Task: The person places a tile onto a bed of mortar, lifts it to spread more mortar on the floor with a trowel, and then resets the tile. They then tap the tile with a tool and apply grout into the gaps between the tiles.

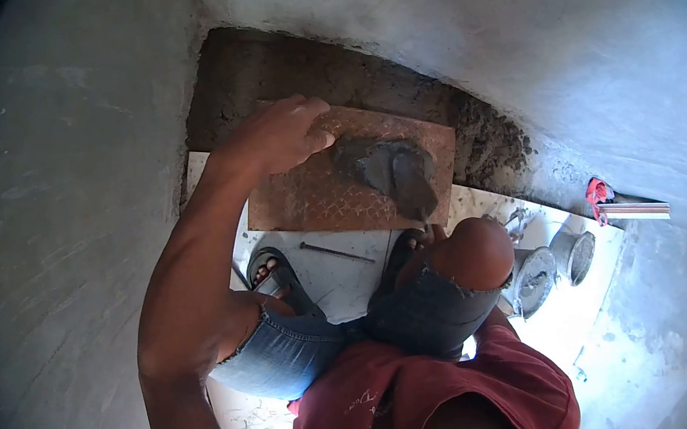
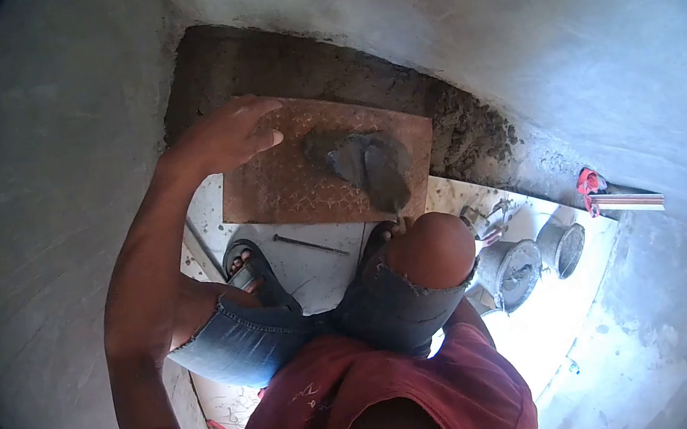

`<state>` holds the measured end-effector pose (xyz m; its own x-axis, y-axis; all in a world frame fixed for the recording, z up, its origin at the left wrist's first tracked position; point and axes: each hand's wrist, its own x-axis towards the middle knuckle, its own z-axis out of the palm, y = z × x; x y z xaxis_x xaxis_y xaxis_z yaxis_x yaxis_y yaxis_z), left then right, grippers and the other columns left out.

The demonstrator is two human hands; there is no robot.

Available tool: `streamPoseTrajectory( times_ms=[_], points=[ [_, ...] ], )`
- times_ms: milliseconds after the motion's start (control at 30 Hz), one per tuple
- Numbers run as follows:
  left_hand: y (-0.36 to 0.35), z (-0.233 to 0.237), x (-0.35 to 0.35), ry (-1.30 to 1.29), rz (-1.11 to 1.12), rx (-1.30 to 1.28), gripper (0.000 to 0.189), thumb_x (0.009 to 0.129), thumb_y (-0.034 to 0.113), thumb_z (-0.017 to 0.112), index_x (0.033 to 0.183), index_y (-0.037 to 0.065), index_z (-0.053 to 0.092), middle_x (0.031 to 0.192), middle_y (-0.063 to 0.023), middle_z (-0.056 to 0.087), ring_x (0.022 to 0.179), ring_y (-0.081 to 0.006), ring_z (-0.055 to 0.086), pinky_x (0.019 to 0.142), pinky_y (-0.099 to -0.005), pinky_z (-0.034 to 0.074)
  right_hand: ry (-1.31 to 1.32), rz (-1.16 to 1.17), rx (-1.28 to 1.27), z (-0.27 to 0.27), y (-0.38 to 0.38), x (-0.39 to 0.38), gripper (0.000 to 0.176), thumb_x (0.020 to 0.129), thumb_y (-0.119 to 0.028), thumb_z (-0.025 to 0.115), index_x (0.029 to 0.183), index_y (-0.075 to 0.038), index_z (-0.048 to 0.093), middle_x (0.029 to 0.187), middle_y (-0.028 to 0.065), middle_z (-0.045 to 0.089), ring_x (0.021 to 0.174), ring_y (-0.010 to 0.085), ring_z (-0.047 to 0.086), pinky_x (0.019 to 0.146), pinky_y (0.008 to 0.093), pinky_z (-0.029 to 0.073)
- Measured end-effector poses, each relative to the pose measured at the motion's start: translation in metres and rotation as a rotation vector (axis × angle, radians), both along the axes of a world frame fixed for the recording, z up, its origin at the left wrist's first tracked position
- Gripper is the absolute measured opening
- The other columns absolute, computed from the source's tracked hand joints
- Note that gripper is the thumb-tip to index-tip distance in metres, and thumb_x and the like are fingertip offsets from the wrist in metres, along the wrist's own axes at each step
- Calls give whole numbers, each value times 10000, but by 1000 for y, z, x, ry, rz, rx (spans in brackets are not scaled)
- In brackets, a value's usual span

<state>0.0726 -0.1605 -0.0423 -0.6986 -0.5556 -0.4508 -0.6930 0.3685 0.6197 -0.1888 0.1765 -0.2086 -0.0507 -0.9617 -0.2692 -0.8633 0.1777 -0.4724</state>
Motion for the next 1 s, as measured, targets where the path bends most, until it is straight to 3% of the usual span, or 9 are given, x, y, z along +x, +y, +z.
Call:
streamPoseTrajectory(
  times_ms=[133,200,500,1000],
  points=[
    [-4,-13,-7,-7,-68,-24,543,846,377,548,1296,103,417,1268,-180,448,1182,-318,432,965,-401,368,9,-35,10,2,2,-14,392,807,-248,556,1168,-122,474,1020,127,534,784,312,566,642,415,481],
    [-1,-17,-9,74,-30,-96,494,835,350,556,1218,49,477,1148,-177,529,1080,-350,499,909,-418,402,17,-58,26,1,-1,-24,388,809,-251,555,1166,-120,475,1016,127,535,773,311,566,637,412,480],
    [-3,-31,-18,82,-87,-115,495,839,351,551,1218,42,476,1152,-179,528,1079,-342,503,911,-413,398,14,-177,139,-3,-16,-47,375,817,-260,547,1156,-115,481,999,125,541,724,303,568,615,402,478],
    [-3,-29,-13,127,-44,-82,487,833,340,557,1212,44,485,1134,-183,533,1072,-353,501,911,-418,394,-111,-615,462,-31,-24,-79,355,831,-277,535,1140,-107,492,970,122,550,641,290,572,578,384,474]
  ],
)
